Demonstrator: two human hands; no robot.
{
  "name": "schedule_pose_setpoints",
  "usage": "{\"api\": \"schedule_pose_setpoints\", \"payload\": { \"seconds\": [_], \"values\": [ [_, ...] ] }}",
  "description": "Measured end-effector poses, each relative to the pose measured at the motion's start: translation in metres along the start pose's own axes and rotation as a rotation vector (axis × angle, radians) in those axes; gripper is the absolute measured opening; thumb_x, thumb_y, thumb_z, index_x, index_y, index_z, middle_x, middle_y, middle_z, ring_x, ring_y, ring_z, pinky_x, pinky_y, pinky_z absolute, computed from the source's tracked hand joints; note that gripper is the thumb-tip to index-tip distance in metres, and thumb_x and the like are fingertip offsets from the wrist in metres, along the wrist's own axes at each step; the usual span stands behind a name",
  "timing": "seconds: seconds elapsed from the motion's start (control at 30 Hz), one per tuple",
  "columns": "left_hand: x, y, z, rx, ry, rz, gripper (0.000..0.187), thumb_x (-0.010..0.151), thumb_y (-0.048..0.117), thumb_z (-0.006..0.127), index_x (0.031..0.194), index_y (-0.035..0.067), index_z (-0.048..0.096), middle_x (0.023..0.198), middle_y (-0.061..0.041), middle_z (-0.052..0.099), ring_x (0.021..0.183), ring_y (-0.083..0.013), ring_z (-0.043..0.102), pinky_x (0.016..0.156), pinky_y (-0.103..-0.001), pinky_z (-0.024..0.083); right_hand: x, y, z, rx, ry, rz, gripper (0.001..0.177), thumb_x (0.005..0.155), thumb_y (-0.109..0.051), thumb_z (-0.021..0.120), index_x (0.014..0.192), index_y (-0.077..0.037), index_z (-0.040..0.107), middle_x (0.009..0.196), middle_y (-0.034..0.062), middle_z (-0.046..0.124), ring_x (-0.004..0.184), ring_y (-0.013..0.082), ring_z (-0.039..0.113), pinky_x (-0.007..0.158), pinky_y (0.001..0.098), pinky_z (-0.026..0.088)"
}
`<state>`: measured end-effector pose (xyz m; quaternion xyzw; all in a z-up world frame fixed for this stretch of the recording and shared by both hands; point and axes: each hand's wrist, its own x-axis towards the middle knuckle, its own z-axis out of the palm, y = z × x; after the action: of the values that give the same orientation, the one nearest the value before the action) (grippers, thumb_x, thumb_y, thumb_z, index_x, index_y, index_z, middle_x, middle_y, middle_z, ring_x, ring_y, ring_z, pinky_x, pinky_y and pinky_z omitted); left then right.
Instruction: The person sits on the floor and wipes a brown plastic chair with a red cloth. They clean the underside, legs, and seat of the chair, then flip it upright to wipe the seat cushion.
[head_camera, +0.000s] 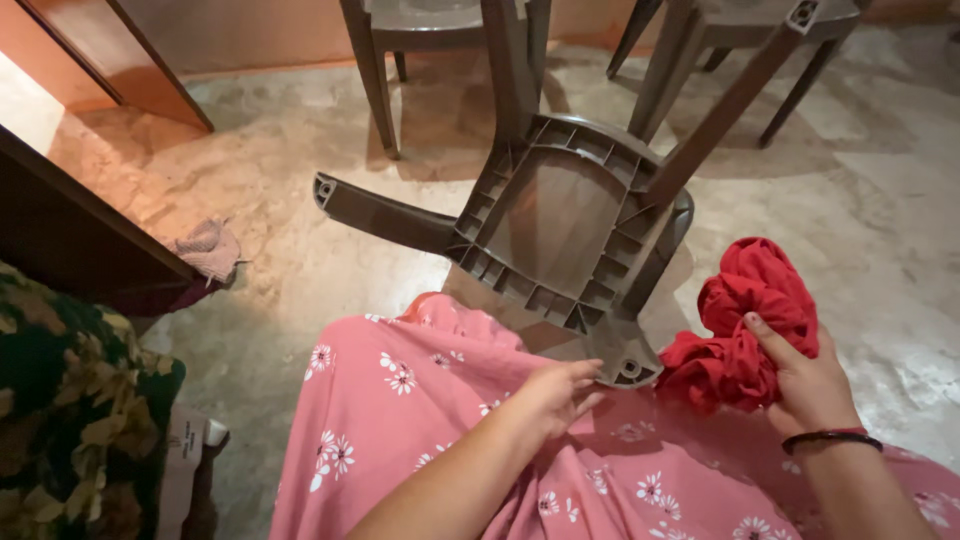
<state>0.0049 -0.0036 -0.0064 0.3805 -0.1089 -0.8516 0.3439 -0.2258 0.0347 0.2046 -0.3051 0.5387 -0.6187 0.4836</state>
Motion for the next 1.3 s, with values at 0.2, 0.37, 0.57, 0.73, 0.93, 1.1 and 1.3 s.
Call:
{"api": "schedule_pose_setpoints", "payload": {
  "seconds": [0.2, 0.37, 0.57, 0.73, 0.93, 1.1, 1.3],
  "values": [
    [0.022, 0.008, -0.01, 0.002, 0.012, -0.065, 0.029, 0.101, 0.009, 0.056, 0.128, 0.007, 0.067, 0.118, -0.007, 0.067, 0.114, -0.018, 0.065, 0.103, -0.03, 0.059, -0.003, -0.03, 0.001, 0.056, -0.02, -0.011, 0.043, 0.099, -0.01, 0.063, 0.142, -0.005, 0.056, 0.133, 0.0093, 0.066, 0.117, 0.0231, 0.067, 0.094, 0.0418, 0.057],
    [0.023, 0.017, -0.005, 0.017, 0.129, -0.114, 0.02, 0.098, 0.016, 0.057, 0.114, 0.008, 0.066, 0.113, -0.009, 0.067, 0.107, -0.0217, 0.067, 0.095, -0.034, 0.06, -0.002, -0.042, 0.004, 0.137, -0.002, 0.027, 0.045, 0.1, -0.014, 0.062, 0.144, -0.009, 0.055, 0.135, 0.0063, 0.066, 0.119, 0.0221, 0.067, 0.096, 0.0422, 0.056],
    [-0.026, 0.047, 0.025, 0.101, 0.234, 0.014, 0.02, 0.094, 0.022, 0.067, 0.111, 0.011, 0.066, 0.105, -0.002, 0.066, 0.085, -0.0126, 0.064, 0.071, -0.028, 0.054, 0.0, -0.05, 0.006, 0.251, -0.025, 0.076, 0.042, 0.102, -0.017, 0.06, 0.143, -0.012, 0.057, 0.134, 0.0028, 0.066, 0.119, 0.0192, 0.066, 0.102, 0.0401, 0.054],
    [-0.05, 0.067, 0.049, 0.291, 0.115, 0.126, 0.038, 0.09, 0.02, 0.067, 0.127, 0.015, 0.066, 0.102, -0.001, 0.068, 0.08, -0.0116, 0.061, 0.067, -0.028, 0.05, 0.004, -0.047, 0.007, 0.349, -0.068, 0.141, 0.038, 0.102, -0.02, 0.061, 0.138, -0.01, 0.06, 0.13, 0.0034, 0.068, 0.116, 0.0188, 0.067, 0.102, 0.0397, 0.054],
    [-0.054, 0.047, 0.055, 0.859, -0.06, 0.423, 0.048, 0.089, 0.012, 0.076, 0.134, 0.003, 0.062, 0.126, -0.009, 0.072, 0.113, -0.0181, 0.068, 0.095, -0.028, 0.053, 0.003, -0.032, 0.013, 0.332, -0.057, 0.073, 0.035, 0.102, -0.017, 0.062, 0.136, -0.01, 0.059, 0.128, 0.0027, 0.067, 0.115, 0.0189, 0.065, 0.103, 0.0405, 0.052],
    [-0.103, 0.058, 0.082, 1.162, 0.06, 0.575, 0.057, 0.075, 0.005, 0.081, 0.129, 0.006, 0.062, 0.124, -0.009, 0.073, 0.107, -0.0192, 0.071, 0.091, -0.031, 0.057, -0.001, -0.024, 0.011, 0.337, -0.043, 0.111, 0.034, 0.101, -0.017, 0.061, 0.134, -0.01, 0.06, 0.127, 0.0024, 0.068, 0.115, 0.0181, 0.067, 0.101, 0.04, 0.054],
    [-0.152, 0.072, 0.119, 1.624, 0.149, 0.701, 0.06, 0.079, 0.001, 0.072, 0.137, 0.011, 0.061, 0.112, -0.019, 0.071, 0.104, -0.0368, 0.066, 0.088, -0.044, 0.053, 0.002, -0.018, 0.006, 0.359, -0.017, 0.148, 0.034, 0.101, -0.018, 0.062, 0.134, -0.01, 0.06, 0.125, 0.0024, 0.069, 0.113, 0.0182, 0.067, 0.101, 0.0401, 0.054]
  ]
}}
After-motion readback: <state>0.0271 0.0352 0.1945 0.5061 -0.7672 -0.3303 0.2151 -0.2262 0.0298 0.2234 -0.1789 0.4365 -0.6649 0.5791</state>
